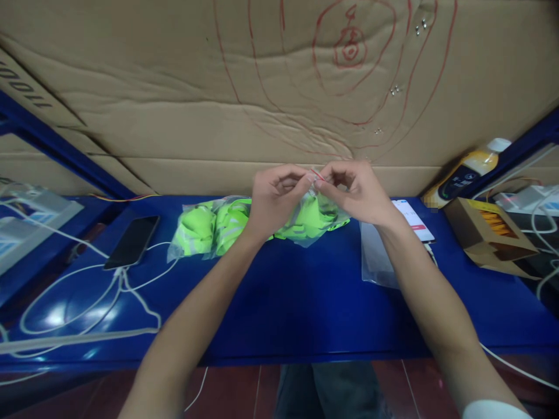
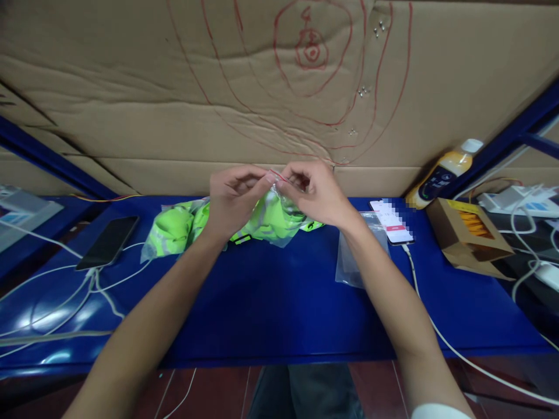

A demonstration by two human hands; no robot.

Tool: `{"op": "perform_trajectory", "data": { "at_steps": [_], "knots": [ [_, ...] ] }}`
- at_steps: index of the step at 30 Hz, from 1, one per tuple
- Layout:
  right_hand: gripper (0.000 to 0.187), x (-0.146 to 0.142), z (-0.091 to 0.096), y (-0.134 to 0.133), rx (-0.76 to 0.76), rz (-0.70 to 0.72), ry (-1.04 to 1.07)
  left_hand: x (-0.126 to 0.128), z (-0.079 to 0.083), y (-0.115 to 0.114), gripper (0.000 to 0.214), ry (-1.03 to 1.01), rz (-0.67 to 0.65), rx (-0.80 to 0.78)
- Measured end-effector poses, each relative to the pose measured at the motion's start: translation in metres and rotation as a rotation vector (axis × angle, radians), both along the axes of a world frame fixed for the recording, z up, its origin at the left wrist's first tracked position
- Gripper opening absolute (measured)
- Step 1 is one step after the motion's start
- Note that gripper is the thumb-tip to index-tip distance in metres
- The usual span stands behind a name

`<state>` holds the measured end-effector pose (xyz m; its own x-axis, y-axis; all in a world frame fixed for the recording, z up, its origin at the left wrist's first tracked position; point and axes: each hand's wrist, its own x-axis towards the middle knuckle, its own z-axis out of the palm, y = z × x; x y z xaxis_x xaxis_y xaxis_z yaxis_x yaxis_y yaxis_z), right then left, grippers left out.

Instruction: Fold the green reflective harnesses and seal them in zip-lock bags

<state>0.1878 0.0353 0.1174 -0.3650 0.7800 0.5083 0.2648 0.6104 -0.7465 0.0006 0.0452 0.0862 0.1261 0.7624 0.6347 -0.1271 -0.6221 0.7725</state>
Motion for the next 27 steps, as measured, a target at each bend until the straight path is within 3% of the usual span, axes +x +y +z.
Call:
{"op": "perform_trajectory", "data": {
  "at_steps": [7, 15, 21, 27],
  "knots": [
    [0.031, -0.007, -0.007, 0.001, 0.055, 0.007, 0.054, -0.001, -0.001, -0.001, 0.028, -0.012, 0.004, 0.056],
    [0.042, -0.005, -0.009, 0.007, 0.056, -0.004, 0.039, -0.001, -0.003, 0.006, 0.029, -0.027, 0.004, 0.093],
    [0.035, -0.005, -0.011, 0.007, 0.090, -0.039, -0.031, 0.000, -0.005, 0.008, 0.024, -0.069, -0.013, 0.098],
    [0.032, -0.010, -0.012, 0.006, 0.099, -0.036, 0.028, 0.000, -0.005, 0.005, 0.027, -0.027, 0.035, 0.114]
  ]
}}
